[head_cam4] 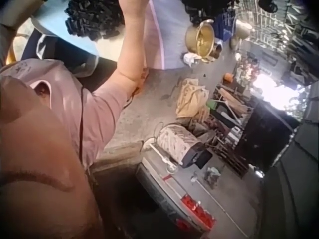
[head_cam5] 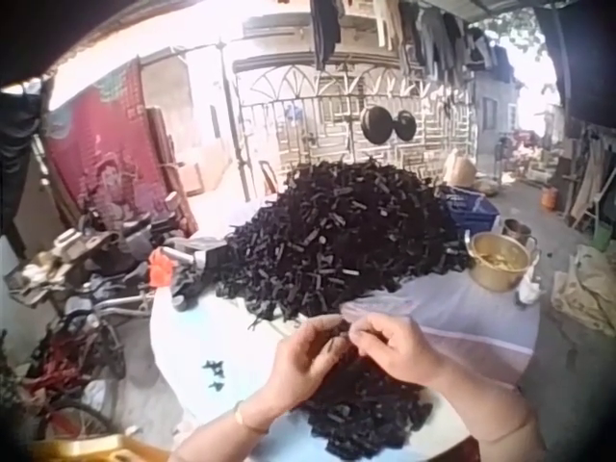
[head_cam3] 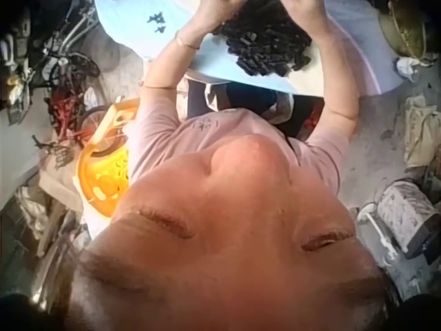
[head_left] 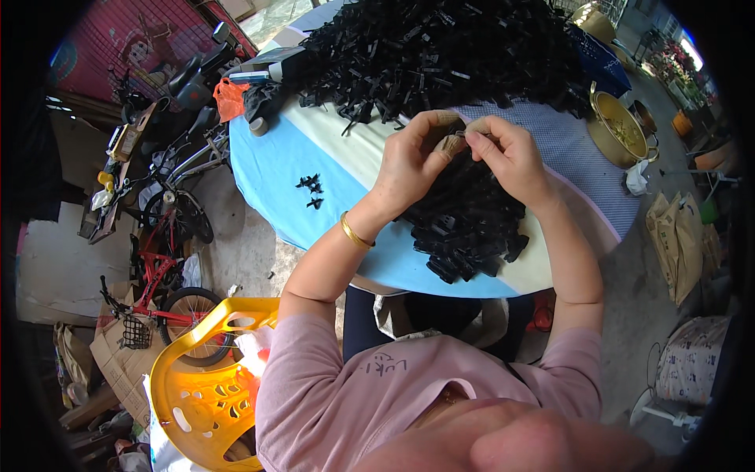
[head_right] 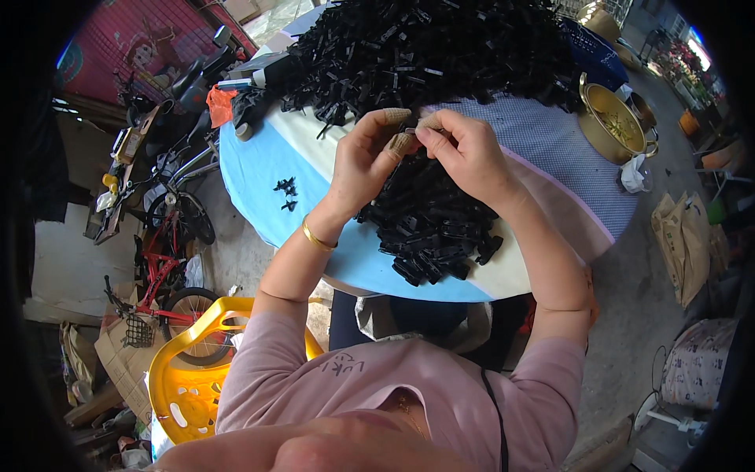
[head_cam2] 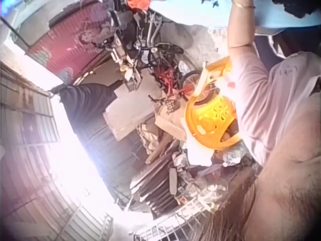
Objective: Assembling small black plastic components by hand at a workbench.
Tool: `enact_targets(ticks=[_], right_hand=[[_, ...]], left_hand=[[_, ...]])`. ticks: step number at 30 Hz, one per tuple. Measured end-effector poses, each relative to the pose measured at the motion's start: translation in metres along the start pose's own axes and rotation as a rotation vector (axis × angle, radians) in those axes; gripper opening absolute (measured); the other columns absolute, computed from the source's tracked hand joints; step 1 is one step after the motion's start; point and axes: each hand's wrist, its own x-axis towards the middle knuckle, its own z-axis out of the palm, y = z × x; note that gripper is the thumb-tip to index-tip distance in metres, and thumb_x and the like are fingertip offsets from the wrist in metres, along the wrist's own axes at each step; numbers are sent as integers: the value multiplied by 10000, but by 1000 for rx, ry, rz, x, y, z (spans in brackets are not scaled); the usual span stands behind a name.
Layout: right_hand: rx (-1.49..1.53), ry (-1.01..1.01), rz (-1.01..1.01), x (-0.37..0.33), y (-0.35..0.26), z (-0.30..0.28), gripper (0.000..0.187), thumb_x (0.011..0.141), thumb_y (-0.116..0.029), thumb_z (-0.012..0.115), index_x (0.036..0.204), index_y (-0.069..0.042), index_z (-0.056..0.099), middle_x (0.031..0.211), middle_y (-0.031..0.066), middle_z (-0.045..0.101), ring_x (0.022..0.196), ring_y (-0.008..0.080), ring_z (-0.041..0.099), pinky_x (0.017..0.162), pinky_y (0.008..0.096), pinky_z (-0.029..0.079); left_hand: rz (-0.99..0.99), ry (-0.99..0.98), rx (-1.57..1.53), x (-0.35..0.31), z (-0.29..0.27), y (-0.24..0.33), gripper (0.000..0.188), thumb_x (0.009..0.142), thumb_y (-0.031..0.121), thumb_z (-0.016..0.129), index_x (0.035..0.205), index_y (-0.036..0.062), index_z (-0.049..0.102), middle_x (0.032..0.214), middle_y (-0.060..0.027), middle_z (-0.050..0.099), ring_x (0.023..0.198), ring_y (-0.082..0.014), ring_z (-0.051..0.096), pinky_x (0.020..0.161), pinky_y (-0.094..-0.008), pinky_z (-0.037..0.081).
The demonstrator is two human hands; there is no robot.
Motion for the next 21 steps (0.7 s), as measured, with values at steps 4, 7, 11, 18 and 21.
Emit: enact_targets(ticks=[4, 7, 11, 18, 21], right_hand=[[-44, 0, 23, -1, -2, -2, 123, 871, -120, 523, 832, -15, 573, 635, -16, 514, 606, 49, 464, 544, 185, 364], [-90, 3, 8, -1, -4, -3, 124, 867, -114, 527, 811, -17, 580, 622, -13, 518, 588, 49, 467, 529, 189, 364], [-90, 21, -21, -2, -4, -1, 124, 862, -110, 531, 800, -17, 584, 609, -9, 523, 571, 52, 467, 519, 190, 360], [-54, 29, 5, -4, -9, 4, 138, 866, -110, 520, 787, -18, 585, 593, -11, 525, 550, 47, 454, 497, 191, 346], [-51, 11, 35, -5, -9, 5, 145, 865, -111, 519, 771, -20, 583, 585, -11, 521, 545, 42, 446, 491, 190, 340]], left_hand=[[25, -40, 139, 0, 1, -1, 282, 848, 12, 542, 1112, -49, 462, 936, -83, 594, 859, -114, 579, 782, -228, 468], [60, -29, 167, -1, 1, -1, 288, 846, 6, 543, 1117, -48, 464, 942, -80, 594, 861, -113, 575, 779, -226, 469], [76, -26, 125, -1, 2, -2, 292, 841, 6, 551, 1116, -48, 467, 956, -82, 591, 865, -114, 574, 778, -226, 469], [70, 46, 1, -2, 3, 0, 245, 788, 1, 617, 1011, -51, 531, 930, -84, 605, 844, -110, 579, 737, -221, 478], [110, 51, 29, 0, 0, -7, 201, 765, -8, 636, 948, -35, 559, 882, -69, 604, 783, -103, 574, 681, -219, 474]])
